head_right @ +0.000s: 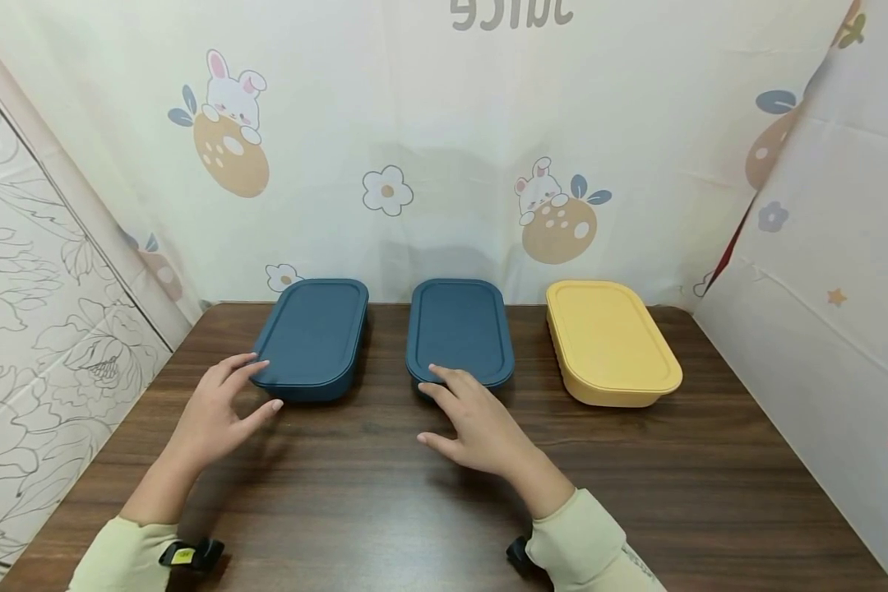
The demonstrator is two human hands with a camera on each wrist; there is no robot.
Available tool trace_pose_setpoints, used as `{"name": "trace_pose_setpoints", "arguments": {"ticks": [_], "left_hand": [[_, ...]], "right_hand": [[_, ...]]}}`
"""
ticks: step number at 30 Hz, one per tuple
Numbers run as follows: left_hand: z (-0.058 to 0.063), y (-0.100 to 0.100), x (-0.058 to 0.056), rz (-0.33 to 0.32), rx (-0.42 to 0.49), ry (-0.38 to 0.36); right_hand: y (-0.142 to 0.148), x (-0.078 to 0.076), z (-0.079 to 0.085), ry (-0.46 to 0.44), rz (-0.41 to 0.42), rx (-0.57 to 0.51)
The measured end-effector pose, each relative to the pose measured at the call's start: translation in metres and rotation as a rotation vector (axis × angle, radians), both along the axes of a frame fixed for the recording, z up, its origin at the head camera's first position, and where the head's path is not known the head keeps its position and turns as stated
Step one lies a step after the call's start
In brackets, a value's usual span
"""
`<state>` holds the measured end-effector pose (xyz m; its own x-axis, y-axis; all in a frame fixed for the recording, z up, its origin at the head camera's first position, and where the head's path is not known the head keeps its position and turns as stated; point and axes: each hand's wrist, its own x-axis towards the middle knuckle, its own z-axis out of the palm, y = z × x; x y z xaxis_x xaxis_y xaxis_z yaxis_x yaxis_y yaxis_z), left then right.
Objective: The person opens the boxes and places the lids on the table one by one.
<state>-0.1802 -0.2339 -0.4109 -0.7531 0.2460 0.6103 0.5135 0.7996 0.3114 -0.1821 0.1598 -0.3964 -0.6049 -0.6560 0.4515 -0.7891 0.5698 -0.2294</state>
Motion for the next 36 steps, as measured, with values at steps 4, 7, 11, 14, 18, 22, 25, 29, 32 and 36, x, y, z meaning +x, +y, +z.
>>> {"name": "trace_pose_setpoints", "arguments": {"ticks": [4,7,11,14,18,22,25,29,32,36], "left_hand": [[-0.001,-0.002,-0.001,0.005,0.018,0.004],[-0.002,-0.002,-0.002,0.011,0.031,0.007],[-0.004,-0.003,-0.003,0.016,0.049,0.004],[-0.006,-0.004,-0.003,0.021,0.066,-0.007],[-0.007,-0.005,-0.004,0.028,0.091,-0.021],[-0.007,-0.007,-0.006,0.030,0.122,-0.032],[-0.007,-0.009,-0.008,0.031,0.152,-0.042],[-0.007,-0.011,-0.009,0.034,0.187,-0.047],[-0.007,-0.012,-0.009,0.043,0.200,-0.044],[-0.009,-0.014,-0.009,0.060,0.217,-0.048]], "right_hand": [[-0.007,-0.002,-0.001,0.001,0.017,-0.001],[-0.012,-0.002,-0.002,-0.007,0.023,0.001],[-0.019,-0.003,-0.003,-0.024,0.030,0.002],[-0.025,-0.005,-0.004,-0.038,0.036,0.004],[-0.031,-0.007,-0.004,-0.058,0.036,0.017],[-0.036,-0.009,-0.003,-0.074,0.038,0.025],[-0.040,-0.011,-0.003,-0.081,0.047,0.020],[-0.045,-0.013,-0.003,-0.080,0.062,0.005],[-0.049,-0.014,-0.002,-0.089,0.071,0.003],[-0.055,-0.014,-0.002,-0.110,0.081,0.005]]}}
